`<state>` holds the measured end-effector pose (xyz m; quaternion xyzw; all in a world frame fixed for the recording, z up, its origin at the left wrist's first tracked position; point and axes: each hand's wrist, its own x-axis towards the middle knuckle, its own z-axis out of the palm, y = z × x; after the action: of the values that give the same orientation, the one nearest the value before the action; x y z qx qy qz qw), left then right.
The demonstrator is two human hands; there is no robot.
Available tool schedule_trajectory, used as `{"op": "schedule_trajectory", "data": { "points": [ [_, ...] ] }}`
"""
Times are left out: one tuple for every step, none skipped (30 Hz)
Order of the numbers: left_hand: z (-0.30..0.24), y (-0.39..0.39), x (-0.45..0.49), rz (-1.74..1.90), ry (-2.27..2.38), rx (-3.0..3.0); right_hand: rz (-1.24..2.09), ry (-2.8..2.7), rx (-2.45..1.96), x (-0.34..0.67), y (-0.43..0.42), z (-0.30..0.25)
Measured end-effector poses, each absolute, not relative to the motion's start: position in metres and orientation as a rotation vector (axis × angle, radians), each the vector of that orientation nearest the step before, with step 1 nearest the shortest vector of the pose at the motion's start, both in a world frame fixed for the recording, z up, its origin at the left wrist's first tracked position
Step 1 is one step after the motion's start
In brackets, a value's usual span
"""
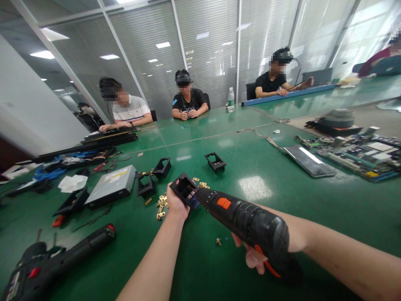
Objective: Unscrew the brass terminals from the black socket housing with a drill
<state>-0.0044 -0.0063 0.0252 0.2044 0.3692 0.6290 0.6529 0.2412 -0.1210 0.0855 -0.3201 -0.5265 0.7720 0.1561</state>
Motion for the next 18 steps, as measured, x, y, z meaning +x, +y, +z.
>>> {"op": "schedule_trajectory", "data": {
  "points": [
    [0.0247,-0.0061,-0.0047,1.426,0.838,0.468,2.220,-1.502,-0.917,0.2406,-0.1209,0.0858],
    [0.0242,-0.0059,-0.0050,1.429,0.838,0.476,2.228,-1.499,-0.918,0.2402,-0.1208,0.0859],
    [0.0238,-0.0057,-0.0051,1.435,0.838,0.487,2.234,-1.499,-0.916,0.2401,-0.1206,0.0859],
    [0.0235,-0.0055,-0.0052,1.443,0.838,0.497,2.237,-1.499,-0.913,0.2402,-0.1204,0.0857],
    [0.0234,-0.0054,-0.0053,1.452,0.839,0.505,2.239,-1.499,-0.909,0.2404,-0.1201,0.0853],
    [0.0233,-0.0053,-0.0053,1.458,0.841,0.507,2.242,-1.499,-0.904,0.2408,-0.1199,0.0849],
    [0.0234,-0.0052,-0.0052,1.461,0.845,0.504,2.244,-1.500,-0.899,0.2412,-0.1199,0.0846],
    [0.0235,-0.0052,-0.0051,1.460,0.848,0.495,2.247,-1.499,-0.896,0.2416,-0.1199,0.0844],
    [0.0236,-0.0052,-0.0050,1.458,0.848,0.485,2.247,-1.495,-0.895,0.2420,-0.1201,0.0843],
    [0.0238,-0.0053,-0.0049,1.457,0.844,0.479,2.246,-1.488,-0.896,0.2423,-0.1203,0.0845],
    [0.0240,-0.0054,-0.0048,1.458,0.838,0.476,2.246,-1.482,-0.896,0.2425,-0.1206,0.0848],
    [0.0243,-0.0056,-0.0048,1.459,0.835,0.476,2.250,-1.477,-0.893,0.2427,-0.1207,0.0852],
    [0.0245,-0.0059,-0.0047,1.460,0.835,0.476,2.256,-1.475,-0.886,0.2430,-0.1206,0.0856],
    [0.0248,-0.0062,-0.0047,1.462,0.839,0.471,2.263,-1.473,-0.877,0.2433,-0.1204,0.0858],
    [0.0250,-0.0066,-0.0048,1.462,0.842,0.466,2.269,-1.474,-0.866,0.2437,-0.1200,0.0856],
    [0.0252,-0.0070,-0.0048,1.459,0.843,0.463,2.273,-1.473,-0.856,0.2442,-0.1193,0.0850],
    [0.0254,-0.0074,-0.0049,1.453,0.841,0.464,2.274,-1.469,-0.848,0.2448,-0.1185,0.0839],
    [0.0255,-0.0077,-0.0050,1.446,0.836,0.469,2.278,-1.463,-0.840,0.2454,-0.1175,0.0824]
  ]
}}
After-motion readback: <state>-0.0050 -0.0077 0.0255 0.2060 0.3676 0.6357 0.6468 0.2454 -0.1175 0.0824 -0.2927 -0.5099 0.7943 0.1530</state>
